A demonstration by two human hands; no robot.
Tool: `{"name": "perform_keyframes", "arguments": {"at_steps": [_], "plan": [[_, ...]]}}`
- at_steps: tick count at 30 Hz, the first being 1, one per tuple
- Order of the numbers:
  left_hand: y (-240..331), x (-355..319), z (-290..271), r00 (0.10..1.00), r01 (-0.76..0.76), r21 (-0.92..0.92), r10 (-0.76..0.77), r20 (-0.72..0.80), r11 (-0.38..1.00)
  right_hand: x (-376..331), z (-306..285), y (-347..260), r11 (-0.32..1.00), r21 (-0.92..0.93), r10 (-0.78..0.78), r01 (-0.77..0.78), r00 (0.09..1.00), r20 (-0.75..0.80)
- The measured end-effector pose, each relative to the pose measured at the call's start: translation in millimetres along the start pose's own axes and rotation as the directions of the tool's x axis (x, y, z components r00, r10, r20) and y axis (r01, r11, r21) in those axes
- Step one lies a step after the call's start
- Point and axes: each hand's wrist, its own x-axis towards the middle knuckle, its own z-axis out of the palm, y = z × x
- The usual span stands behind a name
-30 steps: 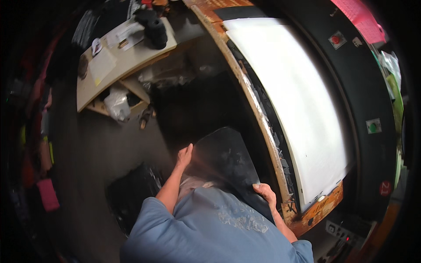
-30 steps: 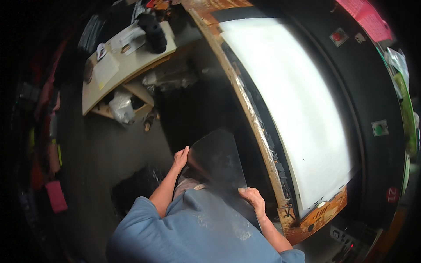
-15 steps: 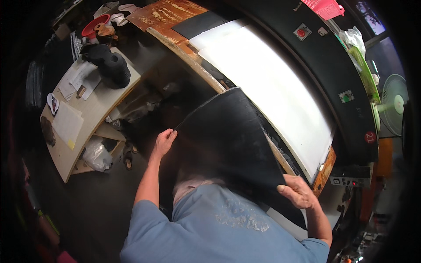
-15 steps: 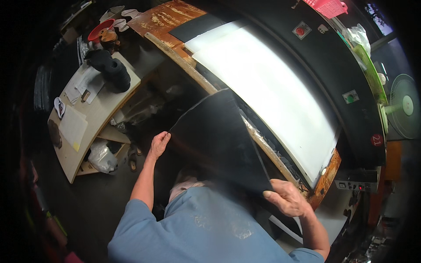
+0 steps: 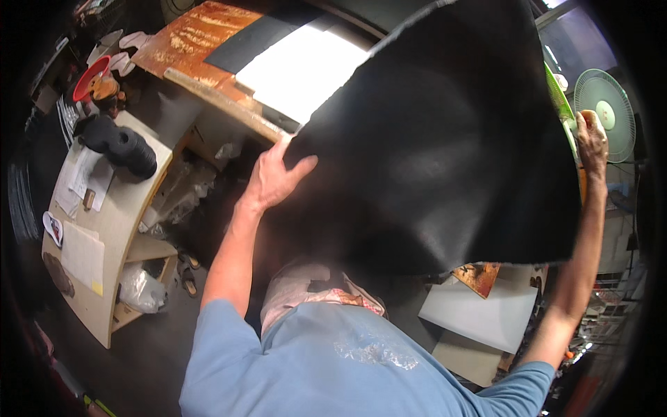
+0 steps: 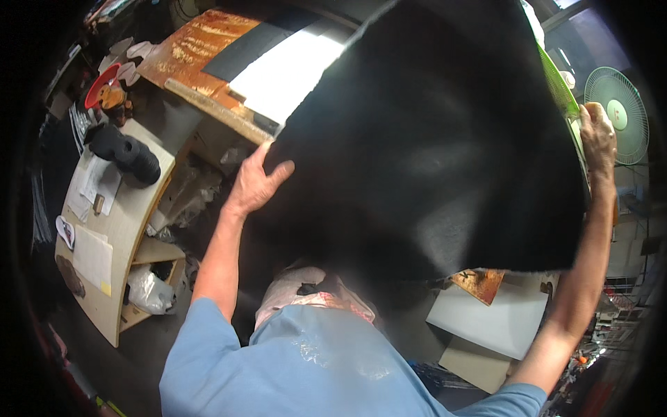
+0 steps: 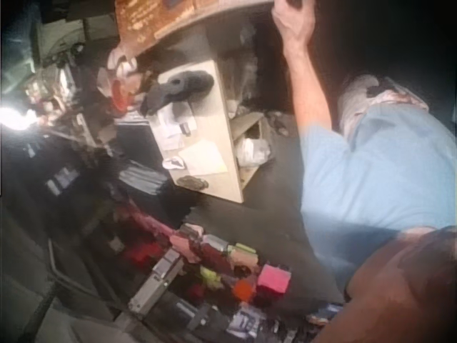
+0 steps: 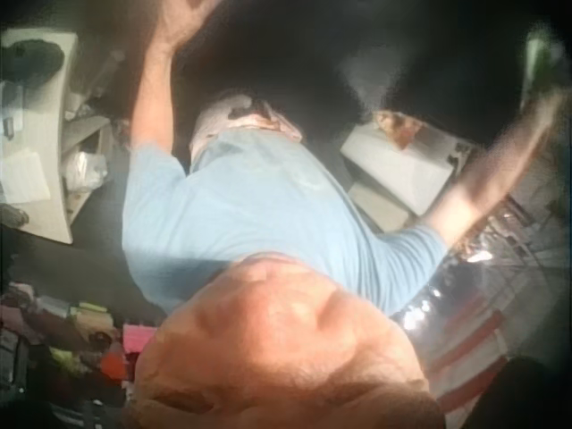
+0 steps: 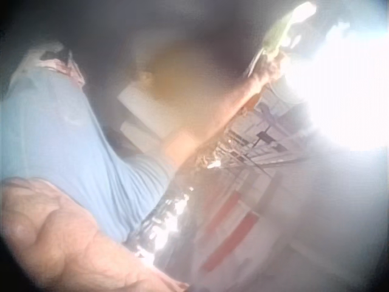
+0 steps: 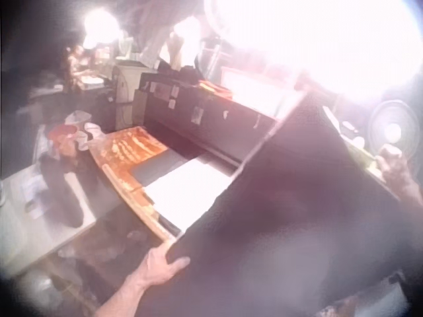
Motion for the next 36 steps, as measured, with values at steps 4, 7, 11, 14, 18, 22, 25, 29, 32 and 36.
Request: {"name": "perform_keyframes", "arguments": {"at_steps": [4,7,11,14,18,22,25,29,32,36], "plan": [[-53.6,-19.7,40.3,0.903,0.418,-0.028,-0.418,-0.096,0.908,-97.6,96.9,-87.3,0.811,0.577,0.154,-0.093,0.986,-0.057],[-57.5,-29.0,42.2,0.938,0.277,-0.269,-0.321,-0.134,0.923,-202.8,162.7,-137.1,0.765,0.57,0.303,-0.299,0.949,0.091],[-42.6,-19.9,-1.3,0.916,0.4,-0.187,-0.395,0.065,0.897,-322.2,202.5,-168.9,0.352,0.39,0.758,-0.851,0.504,0.414],[-38.3,-14.3,-15.9,0.894,0.447,-0.117,-0.439,0.087,0.887,-383.9,199.9,-190.0,0.37,0.312,0.779,-0.875,0.475,0.409],[-34.1,-17.0,-10.6,0.87,0.492,0.007,-0.492,0.026,0.87,-422.5,186.1,-209.0,0.141,0.202,0.785,-0.969,0.234,0.573],[-20.3,-13.4,-9.5,0.84,0.541,0.045,-0.543,0.025,0.84,-426.4,170.9,-226.7,0.026,0.347,0.756,-0.937,0.246,0.607],[-11.8,0.0,-13.9,0.795,0.599,0.072,-0.603,0.061,0.798,-417.4,164.8,-229.2,-0.02,0.323,0.753,-0.946,0.198,0.627],[-4.0,32.7,-21.4,0.87,0.485,0.016,-0.485,0.093,0.874,-398.7,167.7,-221.2,0.006,0.463,0.805,-0.886,0.279,0.523],[6.3,77.7,-22.1,0.882,0.43,0.134,-0.447,0.149,0.893,-359.7,190.0,-192.6,0.167,0.514,0.839,-0.841,0.395,0.375],[11.5,174.9,13.8,0.953,0.251,0.185,-0.276,0.126,0.95,-253.6,255.7,-113.2,0.051,0.523,0.777,-0.851,0.363,0.514]]}}
